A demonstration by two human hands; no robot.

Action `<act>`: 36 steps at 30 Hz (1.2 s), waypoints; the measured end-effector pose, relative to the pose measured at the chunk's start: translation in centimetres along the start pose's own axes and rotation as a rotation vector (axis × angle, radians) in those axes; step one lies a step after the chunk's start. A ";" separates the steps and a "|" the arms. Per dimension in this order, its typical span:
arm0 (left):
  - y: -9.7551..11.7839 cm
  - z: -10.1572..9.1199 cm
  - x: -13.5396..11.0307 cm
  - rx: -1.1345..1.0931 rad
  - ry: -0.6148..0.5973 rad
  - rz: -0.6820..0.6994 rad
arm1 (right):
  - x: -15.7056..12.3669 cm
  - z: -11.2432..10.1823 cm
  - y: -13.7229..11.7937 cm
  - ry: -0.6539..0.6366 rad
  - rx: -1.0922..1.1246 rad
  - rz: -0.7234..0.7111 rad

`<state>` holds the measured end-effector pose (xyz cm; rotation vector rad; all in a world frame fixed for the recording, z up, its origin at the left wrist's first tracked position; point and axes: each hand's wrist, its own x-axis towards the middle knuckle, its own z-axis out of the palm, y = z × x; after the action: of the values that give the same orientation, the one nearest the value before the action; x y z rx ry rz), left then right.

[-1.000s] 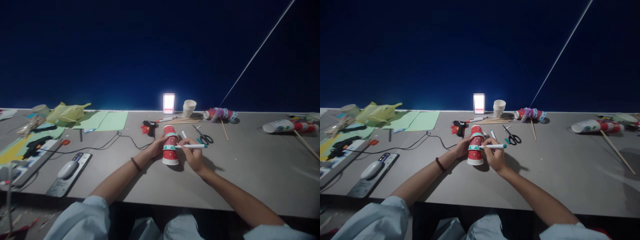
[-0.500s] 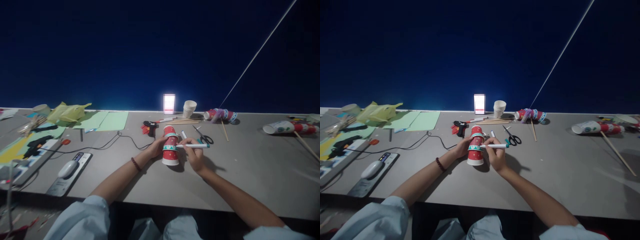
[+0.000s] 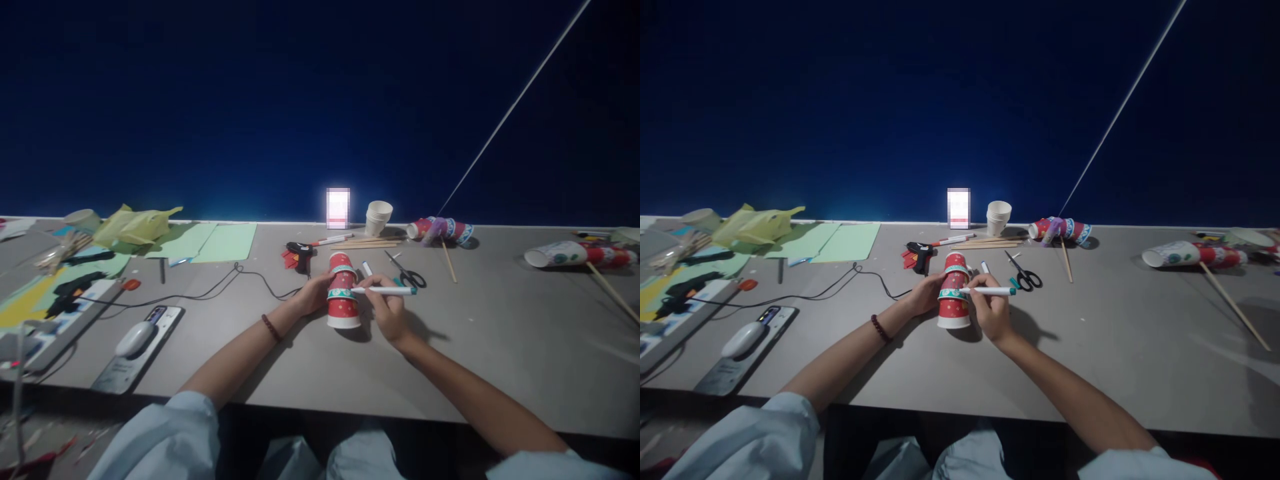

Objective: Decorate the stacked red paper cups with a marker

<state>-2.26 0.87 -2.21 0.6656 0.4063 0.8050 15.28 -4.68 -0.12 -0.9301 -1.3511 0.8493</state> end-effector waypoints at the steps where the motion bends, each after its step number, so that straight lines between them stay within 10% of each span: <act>1: 0.0 0.0 0.0 -0.001 -0.001 -0.007 | 0.0 0.0 0.0 -0.009 0.003 -0.001; 36: 0.3 0.7 -0.4 0.109 0.080 0.009 | -0.1 0.1 0.2 -0.064 -0.038 0.016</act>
<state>-2.24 0.43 -1.45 0.7386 0.5228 0.8242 15.14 -4.70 -0.36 -0.9508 -1.4213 0.8747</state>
